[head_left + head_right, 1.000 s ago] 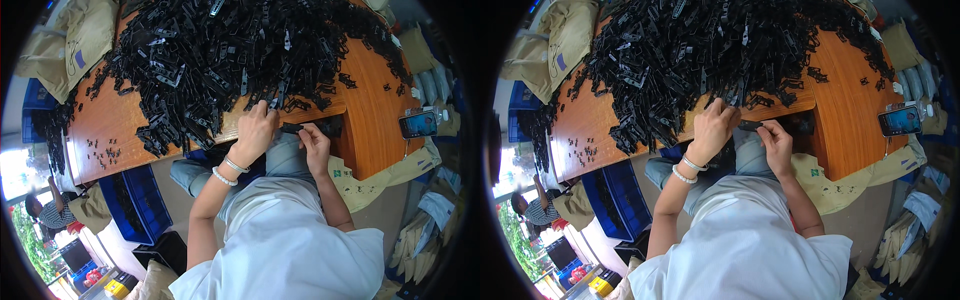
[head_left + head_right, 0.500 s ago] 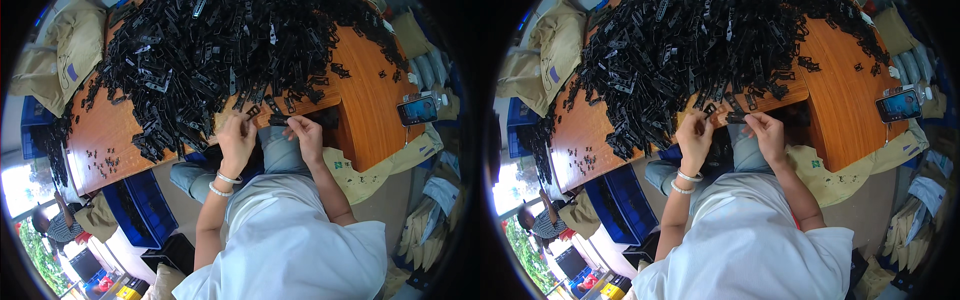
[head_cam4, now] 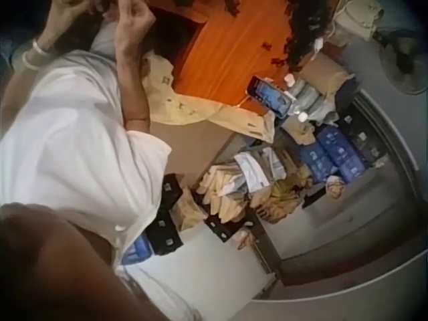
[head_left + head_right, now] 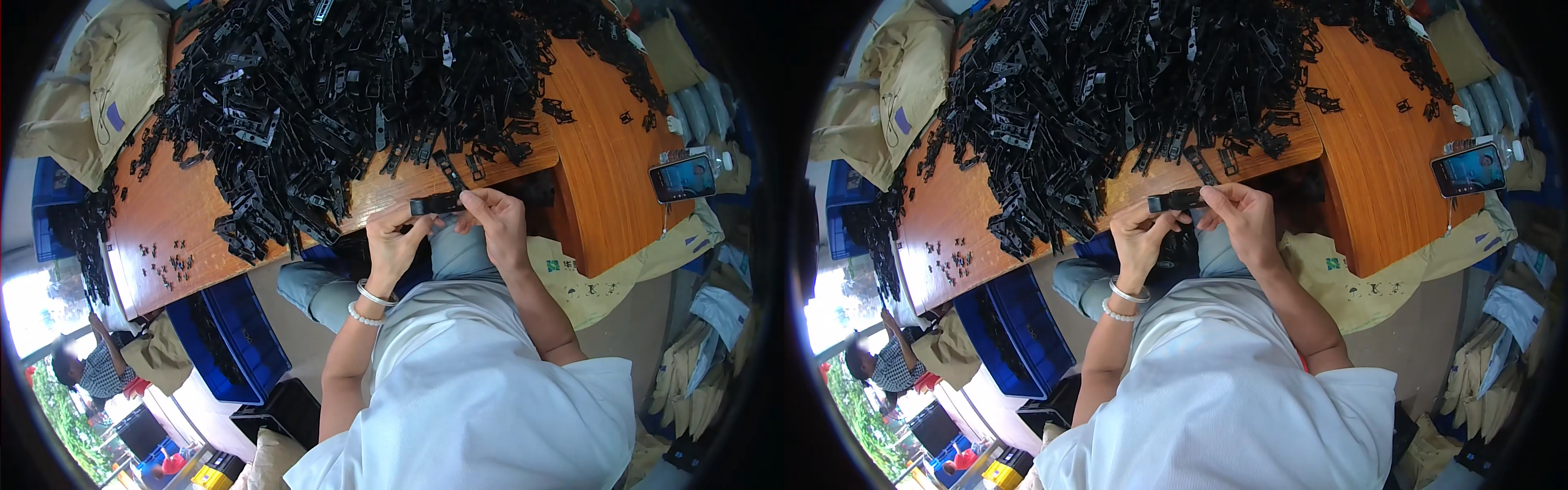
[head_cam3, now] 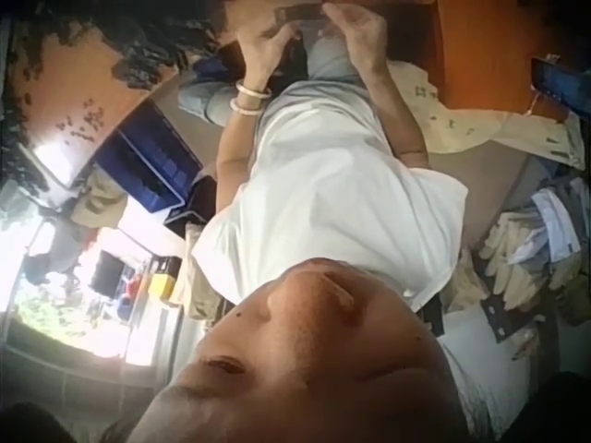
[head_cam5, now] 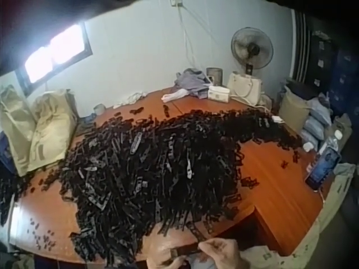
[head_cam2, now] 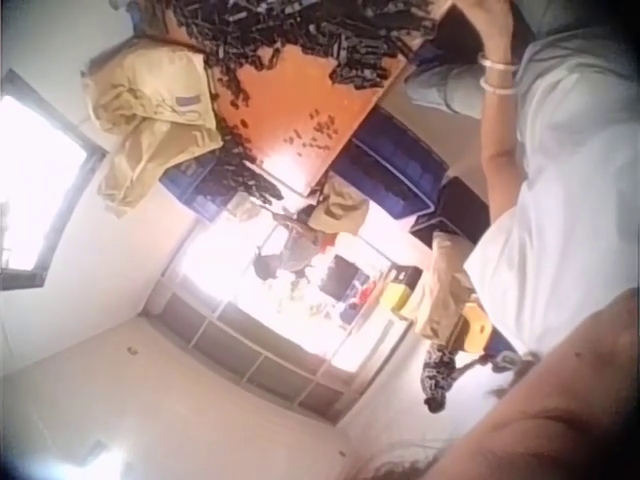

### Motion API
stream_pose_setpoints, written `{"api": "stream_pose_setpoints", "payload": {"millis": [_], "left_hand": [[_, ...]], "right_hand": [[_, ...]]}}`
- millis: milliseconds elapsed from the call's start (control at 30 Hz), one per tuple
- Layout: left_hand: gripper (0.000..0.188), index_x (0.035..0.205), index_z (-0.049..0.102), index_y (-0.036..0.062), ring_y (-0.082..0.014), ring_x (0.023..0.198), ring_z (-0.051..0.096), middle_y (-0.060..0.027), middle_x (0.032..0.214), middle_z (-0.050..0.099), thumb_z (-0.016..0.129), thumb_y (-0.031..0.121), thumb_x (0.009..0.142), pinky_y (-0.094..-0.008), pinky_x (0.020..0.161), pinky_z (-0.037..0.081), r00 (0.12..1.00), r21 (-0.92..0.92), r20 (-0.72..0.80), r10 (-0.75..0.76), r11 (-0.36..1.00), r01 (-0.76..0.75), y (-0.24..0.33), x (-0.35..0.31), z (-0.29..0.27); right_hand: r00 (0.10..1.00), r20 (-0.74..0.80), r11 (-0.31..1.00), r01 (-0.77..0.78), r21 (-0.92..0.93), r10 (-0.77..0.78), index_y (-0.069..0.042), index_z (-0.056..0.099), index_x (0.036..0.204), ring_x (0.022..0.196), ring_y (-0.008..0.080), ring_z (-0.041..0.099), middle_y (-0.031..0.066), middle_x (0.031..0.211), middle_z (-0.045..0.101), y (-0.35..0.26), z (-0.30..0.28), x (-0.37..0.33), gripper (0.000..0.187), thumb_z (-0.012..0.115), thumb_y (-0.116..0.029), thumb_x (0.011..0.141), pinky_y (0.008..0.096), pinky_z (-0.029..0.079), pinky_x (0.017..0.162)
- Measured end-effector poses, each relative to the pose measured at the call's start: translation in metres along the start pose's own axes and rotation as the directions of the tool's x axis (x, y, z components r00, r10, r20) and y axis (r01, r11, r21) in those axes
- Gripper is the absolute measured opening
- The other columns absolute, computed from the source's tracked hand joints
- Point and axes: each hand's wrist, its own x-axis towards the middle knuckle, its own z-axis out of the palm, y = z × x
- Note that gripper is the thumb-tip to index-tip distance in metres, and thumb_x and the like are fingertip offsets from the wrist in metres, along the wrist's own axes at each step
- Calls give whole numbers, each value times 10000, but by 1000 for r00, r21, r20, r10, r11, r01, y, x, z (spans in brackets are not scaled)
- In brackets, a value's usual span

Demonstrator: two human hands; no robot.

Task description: Manually assembling or inspecting small black plastic components on a workstation.

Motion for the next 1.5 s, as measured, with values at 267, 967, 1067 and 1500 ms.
{"api": "stream_pose_setpoints", "payload": {"millis": [267, 967, 1067, 1500], "left_hand": [[182, 764, 603, -9, -80, 556, 544, -33, 643, 588, 676, 157, 772, -185, 488, 420, 930, -262, 161, -330, 894, 363, 19, 7, -1], [50, 756, 570, 9, -257, 681, 540, -86, 750, 497, 579, 58, 750, -330, 548, 450, 779, 774, 78, 622, 455, -441, 50, 118, 14], [33, 686, 546, 26, -242, 692, 542, -84, 745, 493, 568, 37, 708, -326, 529, 454, 778, 923, 186, 600, 164, -348, 44, 146, 11], [105, 932, 538, -15, -131, 505, 563, -65, 631, 588, 536, 10, 830, -198, 482, 422, 993, -107, 82, -80, 990, 88, 43, 56, -23]], "right_hand": [[975, 126, 938, 213, -273, -185, 29, 589, 756, 592, 74, 554, 20, 682, 578, -2, 1, -6, 129, 628, -88, 795, 195, 421, 527], [981, -54, 980, 185, -69, -188, 54, 569, 967, 531, 101, 522, 60, 643, 565, -2, -18, 2, 221, 539, -144, 873, 192, 393, 501], [991, 42, 989, 127, -75, -124, 58, 566, 964, 532, 106, 529, 56, 640, 565, -2, -12, -1, 221, 551, -139, 864, 201, 403, 501], [979, 183, 921, 12, 388, -90, 41, 495, 1027, 667, 167, 593, 155, 916, 598, -7, -23, 17, 261, 403, -177, 917, 253, 433, 519]]}}
